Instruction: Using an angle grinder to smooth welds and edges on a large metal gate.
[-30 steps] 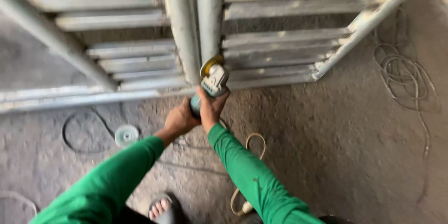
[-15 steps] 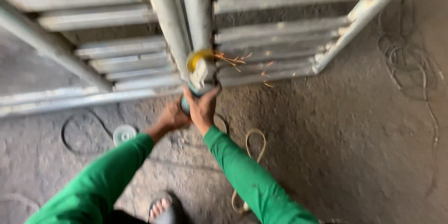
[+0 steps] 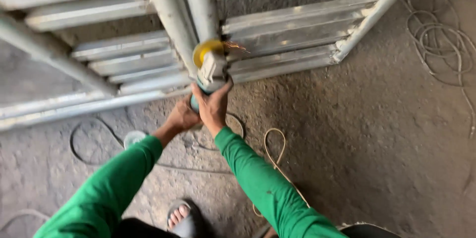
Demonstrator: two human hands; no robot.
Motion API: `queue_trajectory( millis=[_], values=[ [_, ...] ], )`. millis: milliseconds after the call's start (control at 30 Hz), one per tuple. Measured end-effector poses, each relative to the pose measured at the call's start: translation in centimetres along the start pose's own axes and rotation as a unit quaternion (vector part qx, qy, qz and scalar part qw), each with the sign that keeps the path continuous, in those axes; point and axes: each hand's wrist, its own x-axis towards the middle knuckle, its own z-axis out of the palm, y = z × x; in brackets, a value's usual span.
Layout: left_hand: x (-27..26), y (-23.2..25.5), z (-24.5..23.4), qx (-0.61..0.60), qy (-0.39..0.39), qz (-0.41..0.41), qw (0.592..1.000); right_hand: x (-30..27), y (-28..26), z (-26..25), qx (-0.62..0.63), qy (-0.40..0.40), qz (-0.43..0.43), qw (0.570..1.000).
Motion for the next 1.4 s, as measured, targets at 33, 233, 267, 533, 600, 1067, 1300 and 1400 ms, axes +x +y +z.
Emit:
queue_trajectory(
  millis=[33, 233, 267, 533, 600, 1067, 1300, 1400],
  values=[
    [0.1, -0.2, 0.2, 0.012, -0.013, 0.002, 1.000, 0.1, 1.2, 0.0, 0.009, 0.002, 0.018, 1.000],
    [-0.7, 1.2, 0.4, 0.010, -0.037, -0.033, 0.999, 0.3, 0.6, -0.4, 0.025, -0.005, 0.057, 0.998],
    [-0.9, 2.8, -0.2, -0.005, -0.029, -0.014, 0.999, 0.5, 0.3, -0.6, 0.022, -0.005, 0.035, 0.999],
    [-0.5, 3.7, -0.7, 0.029, -0.029, -0.027, 0.999, -0.2, -0.7, 0.0, 0.004, 0.006, 0.060, 0.998],
    [-0.5, 2.6, -0.5, 0.027, -0.038, -0.052, 0.998, -0.6, -1.0, -0.2, -0.010, 0.000, 0.081, 0.997],
    [0.5, -1.8, 0.9, 0.061, -0.045, -0.098, 0.992, 0.5, -1.2, 0.0, 0.053, 0.008, 0.032, 0.998],
    [-0.8, 0.1, 1.7, 0.249, -0.044, -0.144, 0.957, 0.9, 1.4, -0.8, 0.174, 0.044, 0.219, 0.959],
    [-2.1, 3.3, 1.4, 0.263, -0.068, -0.184, 0.945, 1.2, 1.4, -1.2, 0.200, 0.050, 0.246, 0.947]
  ],
)
